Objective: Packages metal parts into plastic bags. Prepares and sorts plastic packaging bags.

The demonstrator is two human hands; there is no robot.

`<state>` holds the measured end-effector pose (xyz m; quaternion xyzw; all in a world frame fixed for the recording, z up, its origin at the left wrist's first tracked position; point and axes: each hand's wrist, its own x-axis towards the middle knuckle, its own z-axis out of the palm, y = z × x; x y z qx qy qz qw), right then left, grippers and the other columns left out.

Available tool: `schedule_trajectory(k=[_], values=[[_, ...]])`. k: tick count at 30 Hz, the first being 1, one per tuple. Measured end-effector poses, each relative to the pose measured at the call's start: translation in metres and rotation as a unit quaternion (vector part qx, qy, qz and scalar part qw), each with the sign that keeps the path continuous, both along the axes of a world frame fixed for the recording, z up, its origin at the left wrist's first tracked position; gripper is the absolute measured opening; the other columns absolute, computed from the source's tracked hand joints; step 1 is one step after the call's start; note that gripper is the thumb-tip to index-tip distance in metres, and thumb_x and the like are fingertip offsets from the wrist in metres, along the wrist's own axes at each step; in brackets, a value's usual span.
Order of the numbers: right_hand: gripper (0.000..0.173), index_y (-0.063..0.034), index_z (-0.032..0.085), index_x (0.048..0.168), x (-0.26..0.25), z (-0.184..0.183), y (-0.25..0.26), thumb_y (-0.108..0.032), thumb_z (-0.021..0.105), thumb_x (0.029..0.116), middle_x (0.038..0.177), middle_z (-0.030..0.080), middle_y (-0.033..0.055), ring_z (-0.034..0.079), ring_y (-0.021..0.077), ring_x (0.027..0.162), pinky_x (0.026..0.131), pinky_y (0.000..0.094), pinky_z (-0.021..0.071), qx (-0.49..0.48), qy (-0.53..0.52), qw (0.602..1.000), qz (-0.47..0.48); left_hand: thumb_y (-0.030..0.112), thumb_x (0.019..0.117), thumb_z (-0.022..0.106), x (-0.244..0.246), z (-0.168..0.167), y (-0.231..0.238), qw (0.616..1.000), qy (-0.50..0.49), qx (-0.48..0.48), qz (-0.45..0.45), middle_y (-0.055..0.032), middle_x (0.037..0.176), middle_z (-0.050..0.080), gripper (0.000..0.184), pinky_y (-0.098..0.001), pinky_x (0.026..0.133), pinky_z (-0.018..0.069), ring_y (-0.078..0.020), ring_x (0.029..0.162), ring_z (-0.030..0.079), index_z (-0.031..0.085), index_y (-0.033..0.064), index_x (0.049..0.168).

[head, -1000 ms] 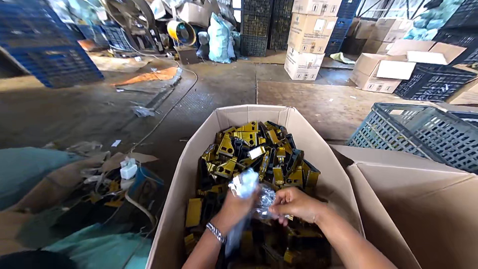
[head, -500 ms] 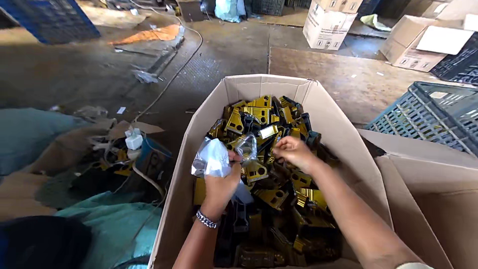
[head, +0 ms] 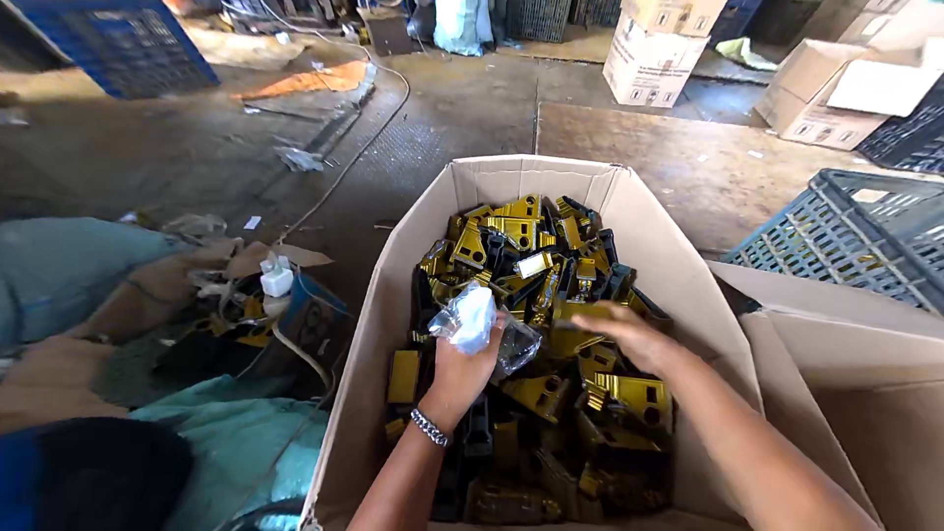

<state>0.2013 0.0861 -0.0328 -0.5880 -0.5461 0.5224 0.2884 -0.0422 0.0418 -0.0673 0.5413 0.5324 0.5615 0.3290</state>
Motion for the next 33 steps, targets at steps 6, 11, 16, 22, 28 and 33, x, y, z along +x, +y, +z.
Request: schedule_trajectory(k=[6, 11, 16, 22, 28, 33], values=[[0.086, -0.0024, 0.032, 0.150, -0.007, 0.056, -0.049, -0.014, 0.080, 0.0799, 0.130, 0.062, 0.0097, 0.064, 0.0135, 0.115, 0.096, 0.0298, 0.0562, 0.050, 0.095, 0.993, 0.057, 0.010, 0.0837, 0.078, 0.017, -0.005, -0.006, 0.999, -0.025, 0.028, -0.012, -0.0076, 0.098, 0.071, 0.039, -0.0214, 0.090, 0.0559, -0.0036, 0.092, 0.067, 0.061, -0.0115, 0.112], [0.064, -0.0102, 0.039, 0.135, -0.021, 0.044, -0.062, -0.013, 0.065, 0.0761, 0.110, 0.064, 0.0085, 0.070, 0.0187, 0.082, 0.063, 0.0353, 0.0618, 0.006, 0.193, 0.980, -0.046, 0.009, 0.0832, 0.078, 0.024, -0.004, -0.010, 0.999, -0.021, 0.029, -0.004, -0.0094, 0.098, 0.071, 0.038, -0.0229, 0.089, 0.0561, -0.0060, 0.092, 0.068, 0.063, -0.0113, 0.111], [0.070, -0.0028, 0.041, 0.142, -0.027, 0.051, -0.066, -0.010, 0.076, 0.0820, 0.123, 0.059, 0.0117, 0.067, 0.0198, 0.102, 0.083, 0.0389, 0.0611, 0.009, 0.093, 0.992, 0.088, 0.004, 0.0844, 0.076, 0.029, 0.006, -0.018, 0.993, -0.117, 0.003, -0.030, -0.0020, 0.092, 0.071, 0.026, -0.0227, 0.085, 0.0572, -0.0043, 0.088, 0.068, 0.064, -0.0051, 0.105], [0.044, 0.0069, 0.055, 0.133, -0.053, 0.026, -0.053, -0.014, 0.064, 0.0958, 0.131, 0.059, 0.0265, 0.064, 0.0366, 0.115, 0.096, 0.0497, 0.0538, 0.201, -0.261, 0.938, 0.111, 0.006, 0.1011, 0.059, 0.027, 0.044, -0.025, 0.924, -0.304, -0.223, -0.057, -0.0045, 0.094, 0.066, 0.010, -0.0282, 0.072, 0.0554, -0.0122, 0.082, 0.065, 0.062, 0.0030, 0.110], [0.067, 0.0036, 0.032, 0.150, -0.064, -0.001, -0.034, -0.016, 0.067, 0.0953, 0.148, 0.043, 0.0293, 0.058, 0.0402, 0.125, 0.103, 0.0497, 0.0502, 0.069, -0.288, 0.944, 0.146, 0.007, 0.0902, 0.074, 0.033, 0.024, -0.023, 0.967, -0.147, -0.187, -0.090, -0.0099, 0.115, 0.066, 0.046, -0.0257, 0.096, 0.0526, -0.0086, 0.107, 0.064, 0.054, -0.0059, 0.129], [0.076, -0.0016, 0.044, 0.149, -0.050, -0.003, -0.034, -0.013, 0.082, 0.0841, 0.140, 0.055, 0.0216, 0.058, 0.0274, 0.125, 0.104, 0.0415, 0.0492, -0.029, 0.005, 0.999, 0.046, 0.008, 0.0751, 0.086, 0.024, -0.021, -0.003, 0.996, -0.029, 0.080, -0.010, -0.0151, 0.105, 0.071, 0.060, -0.0259, 0.093, 0.0561, -0.0094, 0.099, 0.068, 0.056, -0.0183, 0.119]])
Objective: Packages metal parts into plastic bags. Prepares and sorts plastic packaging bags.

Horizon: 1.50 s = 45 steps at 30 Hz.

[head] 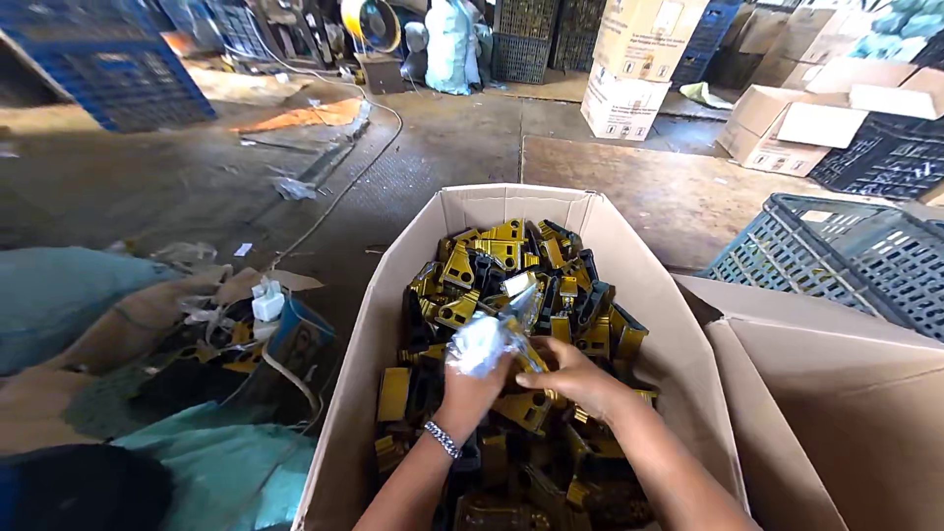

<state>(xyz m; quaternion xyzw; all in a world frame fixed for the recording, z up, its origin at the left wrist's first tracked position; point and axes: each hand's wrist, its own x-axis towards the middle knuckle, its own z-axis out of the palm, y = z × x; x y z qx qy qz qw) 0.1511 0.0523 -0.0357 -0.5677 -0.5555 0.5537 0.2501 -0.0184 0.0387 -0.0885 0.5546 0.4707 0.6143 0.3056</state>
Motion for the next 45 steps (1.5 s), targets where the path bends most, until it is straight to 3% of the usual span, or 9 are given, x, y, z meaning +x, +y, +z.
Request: schedule_trajectory(k=[9, 15, 18, 20, 23, 30, 35, 39, 45], values=[[0.037, 0.0015, 0.057, 0.129, 0.006, 0.006, -0.005, 0.000, 0.065, 0.0921, 0.120, 0.062, 0.0138, 0.063, 0.0179, 0.101, 0.086, 0.0341, 0.0553, 0.015, 0.181, 0.975, -0.128, 0.007, 0.0853, 0.075, 0.018, 0.037, -0.024, 0.966, -0.183, -0.083, -0.161, -0.0022, 0.086, 0.071, 0.024, -0.0291, 0.071, 0.0608, -0.0117, 0.074, 0.069, 0.064, 0.0003, 0.105], [0.057, -0.0110, 0.074, 0.116, 0.078, -0.009, 0.015, -0.060, 0.057, 0.0936, 0.104, 0.075, 0.0047, 0.072, 0.0171, 0.095, 0.086, 0.0348, 0.0598, 0.191, 0.708, 0.680, -0.021, 0.010, 0.0990, 0.044, -0.015, 0.040, -0.009, 0.962, -0.194, -0.166, -0.103, -0.0031, 0.087, 0.072, 0.022, -0.0331, 0.070, 0.0633, -0.0147, 0.071, 0.071, 0.058, -0.0005, 0.113], [0.044, -0.0085, 0.056, 0.127, 0.042, 0.001, 0.001, -0.039, 0.030, 0.1104, 0.102, 0.069, 0.0026, 0.067, 0.0119, 0.084, 0.075, 0.0300, 0.0567, 0.087, 0.373, 0.920, -0.086, 0.008, 0.0889, 0.074, 0.004, 0.028, -0.018, 0.972, -0.070, -0.189, -0.123, -0.0047, 0.087, 0.072, 0.037, -0.0312, 0.070, 0.0632, -0.0130, 0.072, 0.071, 0.058, -0.0062, 0.119], [0.035, 0.0017, 0.061, 0.129, 0.019, 0.000, -0.010, -0.019, 0.059, 0.1017, 0.110, 0.070, 0.0106, 0.068, 0.0171, 0.093, 0.084, 0.0372, 0.0579, 0.028, 0.171, 0.985, 0.024, 0.009, 0.0748, 0.084, 0.016, 0.012, -0.022, 0.985, -0.031, -0.119, -0.123, -0.0026, 0.092, 0.072, 0.051, -0.0264, 0.073, 0.0621, -0.0068, 0.079, 0.071, 0.059, -0.0068, 0.117], [0.021, 0.0031, 0.067, 0.110, 0.013, 0.002, -0.010, -0.013, 0.069, 0.0959, 0.096, 0.069, 0.0065, 0.066, 0.0094, 0.084, 0.080, 0.0286, 0.0576, 0.048, 0.114, 0.989, 0.084, -0.003, 0.0642, 0.085, 0.022, 0.010, -0.023, 0.988, -0.048, -0.084, -0.123, -0.0048, 0.101, 0.073, 0.061, -0.0247, 0.088, 0.0598, -0.0056, 0.094, 0.071, 0.058, -0.0098, 0.118], [0.031, -0.0002, 0.059, 0.105, 0.007, 0.007, -0.014, -0.027, 0.045, 0.1107, 0.076, 0.049, 0.0001, 0.048, 0.0069, 0.054, 0.054, 0.0234, 0.0478, -0.036, 0.076, 0.996, 0.009, 0.010, 0.1021, 0.059, 0.017, 0.043, -0.021, 0.907, -0.188, -0.345, -0.156, 0.0019, 0.063, 0.058, 0.004, -0.0168, 0.039, 0.0350, -0.0015, 0.041, 0.040, 0.061, 0.0062, 0.102], [0.018, 0.0037, 0.061, 0.111, 0.020, 0.014, -0.018, -0.012, 0.053, 0.1062, 0.088, 0.068, 0.0024, 0.068, 0.0090, 0.073, 0.075, 0.0284, 0.0595, -0.037, 0.115, 0.986, 0.118, 0.010, 0.1022, 0.058, -0.002, 0.032, -0.008, 0.947, -0.104, -0.283, -0.113, -0.0009, 0.070, 0.064, 0.015, -0.0192, 0.044, 0.0447, -0.0041, 0.047, 0.052, 0.062, 0.0028, 0.115], [0.016, -0.0083, 0.057, 0.085, 0.021, 0.017, -0.022, -0.011, 0.071, 0.0937, 0.065, 0.061, -0.0032, 0.057, 0.0060, 0.049, 0.050, 0.0227, 0.0525, -0.008, 0.182, 0.983, 0.030, 0.015, 0.1028, 0.058, -0.048, 0.022, 0.018, 0.979, 0.010, -0.184, 0.089, -0.0040, 0.074, 0.066, 0.030, -0.0258, 0.056, 0.0548, -0.0074, 0.056, 0.062, 0.060, -0.0066, 0.124], [0.034, -0.0018, 0.060, 0.078, 0.009, 0.015, -0.020, -0.025, 0.085, 0.0813, 0.062, 0.056, -0.0009, 0.053, 0.0063, 0.049, 0.050, 0.0245, 0.0483, 0.054, 0.007, 0.982, 0.183, 0.002, 0.0714, 0.083, -0.002, 0.040, -0.026, 0.923, -0.159, -0.222, -0.270, 0.0033, 0.083, 0.069, 0.046, -0.0256, 0.068, 0.0588, -0.0070, 0.073, 0.067, 0.059, 0.0065, 0.111]])
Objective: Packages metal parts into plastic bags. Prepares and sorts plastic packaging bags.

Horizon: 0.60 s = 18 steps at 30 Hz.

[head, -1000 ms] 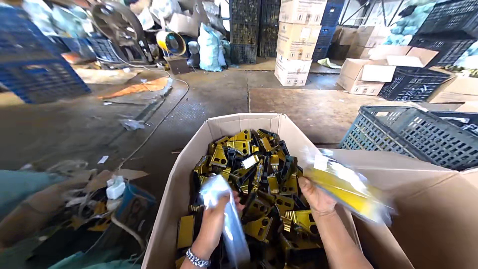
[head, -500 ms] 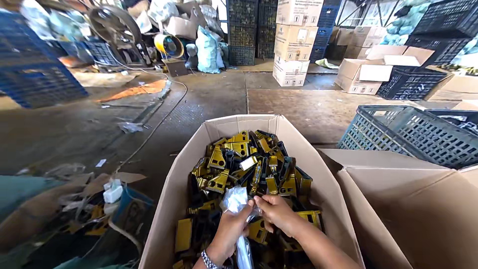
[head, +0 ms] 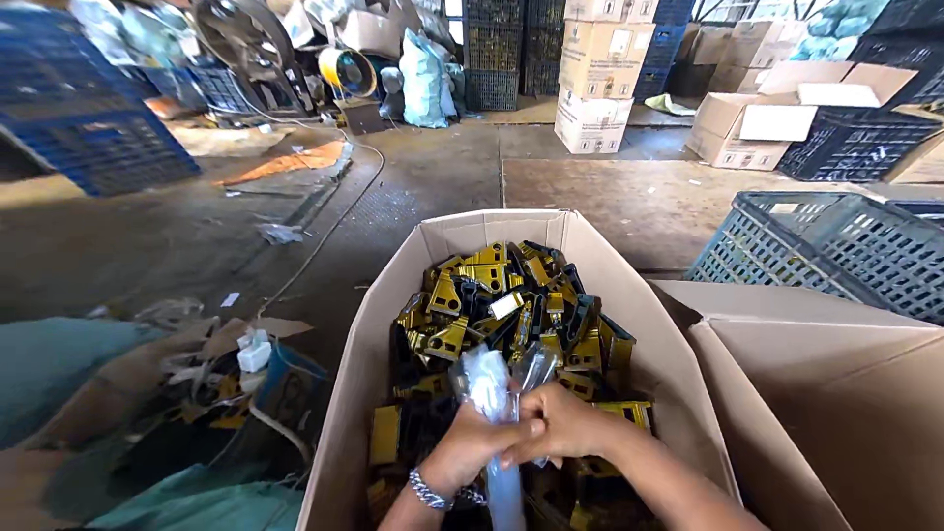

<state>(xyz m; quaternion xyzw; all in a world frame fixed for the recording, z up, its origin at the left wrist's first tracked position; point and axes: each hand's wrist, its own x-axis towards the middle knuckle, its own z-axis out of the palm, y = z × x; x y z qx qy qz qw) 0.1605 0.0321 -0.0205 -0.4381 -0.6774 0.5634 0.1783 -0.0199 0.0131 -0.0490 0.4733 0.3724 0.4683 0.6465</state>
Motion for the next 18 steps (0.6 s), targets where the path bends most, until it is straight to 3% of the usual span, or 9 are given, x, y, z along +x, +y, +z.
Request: schedule_trajectory(k=[3, 4, 6, 8, 10, 11, 14, 16, 18], values=[[0.030, -0.0021, 0.056, 0.084, 0.020, -0.010, 0.026, -0.023, 0.075, 0.0910, 0.068, 0.055, 0.0010, 0.054, 0.0090, 0.055, 0.056, 0.0284, 0.0508, -0.025, 0.027, 0.996, -0.077, -0.006, 0.0696, 0.078, -0.022, -0.008, 0.014, 0.990, 0.050, 0.038, 0.125, 0.0079, 0.073, 0.060, 0.042, -0.0239, 0.065, 0.0567, -0.0049, 0.067, 0.061, 0.056, 0.0092, 0.102], [0.027, -0.0013, 0.055, 0.090, 0.029, -0.014, 0.041, -0.020, 0.074, 0.0934, 0.074, 0.057, 0.0021, 0.057, 0.0094, 0.059, 0.060, 0.0282, 0.0532, -0.044, 0.023, 0.993, -0.104, -0.006, 0.0707, 0.077, -0.027, -0.011, 0.018, 0.980, 0.088, 0.059, 0.166, 0.0079, 0.078, 0.058, 0.041, -0.0212, 0.068, 0.0557, -0.0030, 0.071, 0.060, 0.055, 0.0075, 0.103], [0.030, 0.0032, 0.059, 0.114, 0.044, -0.021, 0.066, -0.014, 0.073, 0.0945, 0.097, 0.066, 0.0116, 0.067, 0.0177, 0.080, 0.077, 0.0355, 0.0582, -0.093, -0.023, 0.986, -0.133, -0.003, 0.0733, 0.073, -0.033, -0.021, 0.024, 0.954, 0.146, 0.111, 0.237, 0.0029, 0.090, 0.063, 0.036, -0.0188, 0.074, 0.0556, -0.0018, 0.081, 0.063, 0.059, -0.0019, 0.107], [0.038, 0.0015, 0.059, 0.128, 0.047, -0.028, 0.088, -0.012, 0.072, 0.0955, 0.123, 0.065, 0.0189, 0.064, 0.0279, 0.108, 0.092, 0.0457, 0.0524, -0.072, -0.170, 0.971, -0.153, -0.001, 0.0796, 0.071, -0.037, -0.021, 0.029, 0.936, 0.154, 0.135, 0.285, 0.0008, 0.091, 0.068, 0.030, -0.0204, 0.074, 0.0569, -0.0028, 0.083, 0.066, 0.060, -0.0043, 0.107], [0.038, -0.0012, 0.063, 0.132, 0.035, -0.043, 0.106, -0.006, 0.064, 0.0946, 0.143, 0.054, 0.0210, 0.051, 0.0385, 0.133, 0.107, 0.0580, 0.0430, 0.029, -0.346, 0.934, -0.087, 0.002, 0.0838, 0.072, -0.039, -0.016, 0.032, 0.929, 0.136, 0.128, 0.320, 0.0014, 0.089, 0.070, 0.031, -0.0225, 0.071, 0.0593, -0.0043, 0.080, 0.069, 0.059, -0.0031, 0.111], [0.044, -0.0030, 0.063, 0.136, 0.025, -0.051, 0.112, -0.001, 0.063, 0.0920, 0.151, 0.047, 0.0212, 0.040, 0.0447, 0.140, 0.108, 0.0652, 0.0390, 0.072, -0.392, 0.917, -0.030, 0.003, 0.0838, 0.073, -0.038, -0.016, 0.032, 0.926, 0.135, 0.129, 0.327, 0.0013, 0.091, 0.071, 0.034, -0.0226, 0.072, 0.0597, -0.0044, 0.080, 0.069, 0.058, -0.0035, 0.113], [0.053, -0.0074, 0.056, 0.145, -0.006, -0.078, 0.135, 0.006, 0.060, 0.0935, 0.163, 0.030, 0.0188, 0.025, 0.0494, 0.149, 0.111, 0.0708, 0.0307, 0.155, -0.439, 0.879, 0.107, 0.002, 0.0793, 0.075, -0.035, -0.020, 0.031, 0.924, 0.153, 0.156, 0.315, -0.0015, 0.099, 0.071, 0.042, -0.0201, 0.077, 0.0583, -0.0032, 0.087, 0.068, 0.057, -0.0076, 0.116], [0.051, -0.0063, 0.055, 0.146, -0.014, -0.098, 0.152, 0.006, 0.057, 0.0964, 0.168, 0.021, 0.0218, 0.015, 0.0517, 0.152, 0.113, 0.0765, 0.0201, 0.166, -0.472, 0.857, 0.123, 0.001, 0.0771, 0.073, -0.032, -0.023, 0.029, 0.919, 0.178, 0.168, 0.308, -0.0036, 0.099, 0.069, 0.044, -0.0179, 0.079, 0.0568, -0.0013, 0.088, 0.067, 0.057, -0.0111, 0.116], [0.055, -0.0064, 0.054, 0.147, -0.015, -0.110, 0.166, 0.003, 0.062, 0.0934, 0.168, 0.017, 0.0219, 0.013, 0.0535, 0.152, 0.110, 0.0787, 0.0210, 0.152, -0.490, 0.850, 0.115, 0.001, 0.0751, 0.071, -0.031, -0.026, 0.029, 0.912, 0.198, 0.176, 0.312, -0.0034, 0.094, 0.068, 0.044, -0.0158, 0.077, 0.0551, 0.0008, 0.085, 0.065, 0.058, -0.0127, 0.114]])
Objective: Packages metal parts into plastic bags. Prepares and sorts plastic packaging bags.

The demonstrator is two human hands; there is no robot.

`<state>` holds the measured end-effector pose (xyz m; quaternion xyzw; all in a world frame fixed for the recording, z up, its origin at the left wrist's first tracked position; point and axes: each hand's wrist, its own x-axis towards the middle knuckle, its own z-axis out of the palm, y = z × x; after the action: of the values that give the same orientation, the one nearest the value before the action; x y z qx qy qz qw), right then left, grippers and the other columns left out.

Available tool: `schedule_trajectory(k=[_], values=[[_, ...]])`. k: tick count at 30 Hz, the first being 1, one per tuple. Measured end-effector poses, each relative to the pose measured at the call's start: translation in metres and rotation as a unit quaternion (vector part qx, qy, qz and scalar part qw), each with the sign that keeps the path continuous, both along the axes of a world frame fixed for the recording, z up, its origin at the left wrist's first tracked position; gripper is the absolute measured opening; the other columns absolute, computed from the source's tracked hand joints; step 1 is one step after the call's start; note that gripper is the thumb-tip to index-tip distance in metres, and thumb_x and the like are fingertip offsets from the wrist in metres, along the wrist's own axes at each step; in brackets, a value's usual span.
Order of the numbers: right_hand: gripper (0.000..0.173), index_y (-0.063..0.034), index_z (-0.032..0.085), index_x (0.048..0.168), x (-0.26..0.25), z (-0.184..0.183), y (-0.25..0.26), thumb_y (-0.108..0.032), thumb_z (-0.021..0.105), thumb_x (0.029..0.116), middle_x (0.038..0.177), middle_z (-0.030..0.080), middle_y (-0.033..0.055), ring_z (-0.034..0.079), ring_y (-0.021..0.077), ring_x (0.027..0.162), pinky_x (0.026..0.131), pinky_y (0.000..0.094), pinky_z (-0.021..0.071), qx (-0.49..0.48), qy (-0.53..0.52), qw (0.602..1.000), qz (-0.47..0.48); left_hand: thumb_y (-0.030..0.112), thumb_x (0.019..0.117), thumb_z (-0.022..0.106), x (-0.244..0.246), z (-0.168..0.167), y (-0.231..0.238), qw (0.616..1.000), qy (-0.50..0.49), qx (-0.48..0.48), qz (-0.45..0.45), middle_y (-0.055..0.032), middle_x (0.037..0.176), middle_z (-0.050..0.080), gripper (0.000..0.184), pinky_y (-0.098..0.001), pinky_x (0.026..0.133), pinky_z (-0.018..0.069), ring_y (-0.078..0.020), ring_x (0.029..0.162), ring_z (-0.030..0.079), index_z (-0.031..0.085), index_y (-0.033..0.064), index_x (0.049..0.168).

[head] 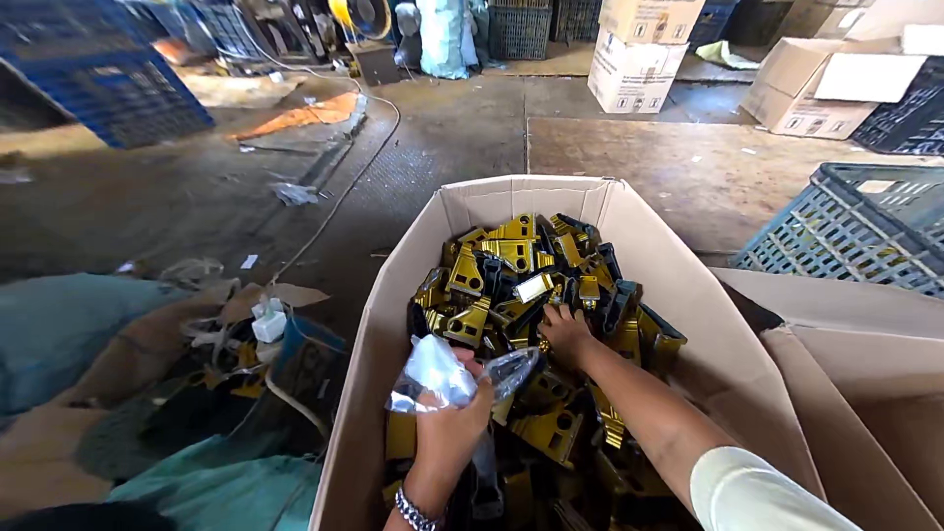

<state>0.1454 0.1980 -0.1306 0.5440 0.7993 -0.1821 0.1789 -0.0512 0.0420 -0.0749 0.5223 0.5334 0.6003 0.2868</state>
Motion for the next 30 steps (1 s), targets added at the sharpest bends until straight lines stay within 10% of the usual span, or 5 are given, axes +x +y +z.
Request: schedule_trajectory(k=[13, 16, 18, 25, 30], values=[[0.049, 0.0009, 0.068, 0.126, 0.072, 0.100, -0.065, -0.026, 0.080, 0.0867, 0.163, 0.033, 0.0154, 0.025, 0.0390, 0.151, 0.120, 0.0646, 0.0165, 0.042, 0.197, 0.972, -0.118, 0.007, 0.0802, 0.077, 0.009, -0.005, 0.000, 0.999, 0.013, 0.024, -0.026, -0.0045, 0.095, 0.074, 0.037, -0.0196, 0.079, 0.0586, -0.0021, 0.086, 0.071, 0.064, -0.0080, 0.112], [0.059, 0.0033, 0.054, 0.137, 0.094, 0.129, -0.110, -0.013, 0.078, 0.0855, 0.138, 0.059, 0.0137, 0.061, 0.0199, 0.121, 0.100, 0.0364, 0.0532, 0.070, 0.569, 0.762, -0.301, 0.006, 0.0787, 0.077, 0.017, -0.006, -0.002, 0.999, -0.010, 0.033, -0.039, -0.0059, 0.096, 0.074, 0.042, -0.0203, 0.078, 0.0591, -0.0031, 0.085, 0.070, 0.061, -0.0104, 0.114], [0.071, -0.0001, 0.043, 0.143, 0.090, 0.144, -0.140, -0.007, 0.078, 0.0812, 0.127, 0.065, 0.0161, 0.073, 0.0274, 0.096, 0.075, 0.0430, 0.0654, 0.067, 0.708, 0.642, -0.285, 0.005, 0.0766, 0.079, 0.028, -0.009, -0.003, 0.998, -0.033, 0.046, -0.034, -0.0027, 0.091, 0.073, 0.040, -0.0179, 0.076, 0.0587, -0.0002, 0.081, 0.069, 0.062, -0.0095, 0.110], [0.065, 0.0016, 0.042, 0.147, 0.034, 0.143, -0.164, -0.015, 0.074, 0.0928, 0.130, 0.061, 0.0252, 0.063, 0.0323, 0.119, 0.104, 0.0463, 0.0493, -0.025, 0.397, 0.909, -0.124, 0.001, 0.0906, 0.070, 0.056, 0.030, -0.026, 0.950, -0.221, -0.198, -0.095, -0.0040, 0.088, 0.067, 0.020, -0.0215, 0.059, 0.0501, -0.0064, 0.068, 0.060, 0.062, -0.0012, 0.109], [0.054, 0.0042, 0.054, 0.136, 0.022, 0.123, -0.168, -0.016, 0.074, 0.0902, 0.133, 0.059, 0.0253, 0.061, 0.0330, 0.120, 0.104, 0.0458, 0.0489, 0.043, 0.439, 0.890, -0.111, -0.003, 0.0917, 0.066, 0.040, 0.036, -0.015, 0.953, -0.239, -0.163, -0.088, -0.0016, 0.084, 0.069, 0.017, -0.0183, 0.054, 0.0479, -0.0036, 0.062, 0.059, 0.063, -0.0008, 0.108]])
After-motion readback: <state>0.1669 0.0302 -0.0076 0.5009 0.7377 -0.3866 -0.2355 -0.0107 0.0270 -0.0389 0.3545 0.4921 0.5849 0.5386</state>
